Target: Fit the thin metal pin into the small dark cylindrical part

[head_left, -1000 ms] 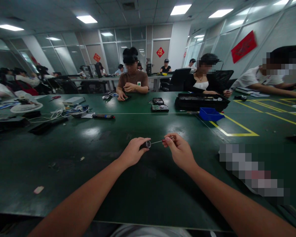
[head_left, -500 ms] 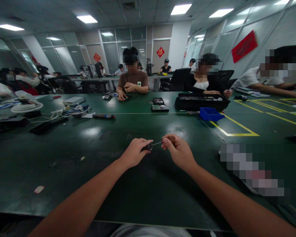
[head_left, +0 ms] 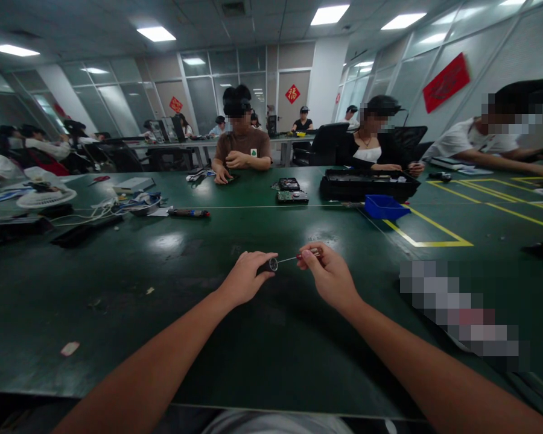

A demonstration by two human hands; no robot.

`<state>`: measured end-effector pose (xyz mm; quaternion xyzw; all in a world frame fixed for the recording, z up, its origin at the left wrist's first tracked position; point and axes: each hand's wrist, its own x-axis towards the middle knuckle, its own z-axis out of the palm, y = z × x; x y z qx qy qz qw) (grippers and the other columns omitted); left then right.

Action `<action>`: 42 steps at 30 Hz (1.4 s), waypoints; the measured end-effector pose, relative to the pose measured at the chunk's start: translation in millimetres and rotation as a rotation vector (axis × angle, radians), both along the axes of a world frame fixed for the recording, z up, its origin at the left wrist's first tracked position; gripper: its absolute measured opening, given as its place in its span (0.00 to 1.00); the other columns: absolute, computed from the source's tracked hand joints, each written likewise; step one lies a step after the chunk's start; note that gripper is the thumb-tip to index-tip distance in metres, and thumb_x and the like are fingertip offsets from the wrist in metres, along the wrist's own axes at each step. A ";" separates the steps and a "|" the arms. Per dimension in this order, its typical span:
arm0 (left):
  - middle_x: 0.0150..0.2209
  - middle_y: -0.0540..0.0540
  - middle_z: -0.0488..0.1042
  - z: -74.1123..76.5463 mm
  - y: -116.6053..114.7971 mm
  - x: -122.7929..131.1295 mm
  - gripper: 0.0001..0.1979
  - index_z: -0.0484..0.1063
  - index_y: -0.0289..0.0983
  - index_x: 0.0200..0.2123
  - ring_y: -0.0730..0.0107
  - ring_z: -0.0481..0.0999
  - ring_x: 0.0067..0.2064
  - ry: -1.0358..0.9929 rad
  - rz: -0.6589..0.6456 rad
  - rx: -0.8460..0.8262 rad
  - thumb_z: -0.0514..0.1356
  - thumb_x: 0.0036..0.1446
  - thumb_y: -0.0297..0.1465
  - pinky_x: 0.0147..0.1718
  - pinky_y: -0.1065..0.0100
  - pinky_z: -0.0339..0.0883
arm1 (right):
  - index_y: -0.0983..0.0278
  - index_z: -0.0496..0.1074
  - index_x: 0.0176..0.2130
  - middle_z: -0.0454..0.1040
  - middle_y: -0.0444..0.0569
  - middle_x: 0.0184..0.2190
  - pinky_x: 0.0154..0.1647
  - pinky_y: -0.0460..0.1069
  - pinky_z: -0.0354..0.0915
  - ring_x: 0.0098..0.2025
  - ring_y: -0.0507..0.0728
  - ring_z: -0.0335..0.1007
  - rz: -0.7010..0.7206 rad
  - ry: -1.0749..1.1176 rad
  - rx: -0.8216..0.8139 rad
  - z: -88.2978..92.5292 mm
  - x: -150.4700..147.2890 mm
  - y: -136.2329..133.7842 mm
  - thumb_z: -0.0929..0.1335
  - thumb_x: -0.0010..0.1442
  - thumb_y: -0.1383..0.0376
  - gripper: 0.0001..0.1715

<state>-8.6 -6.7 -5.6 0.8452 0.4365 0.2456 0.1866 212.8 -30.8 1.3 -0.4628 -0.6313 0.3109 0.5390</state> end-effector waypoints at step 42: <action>0.51 0.43 0.75 -3.6 6.6 0.8 0.24 0.71 0.41 0.59 0.58 0.73 0.54 -0.060 0.024 0.016 0.64 0.60 0.26 0.58 0.53 0.63 | 0.62 0.73 0.35 0.75 0.47 0.30 0.36 0.53 0.70 0.31 0.55 0.72 -0.026 0.375 -0.192 -14.9 1.4 18.4 0.72 0.56 0.49 0.19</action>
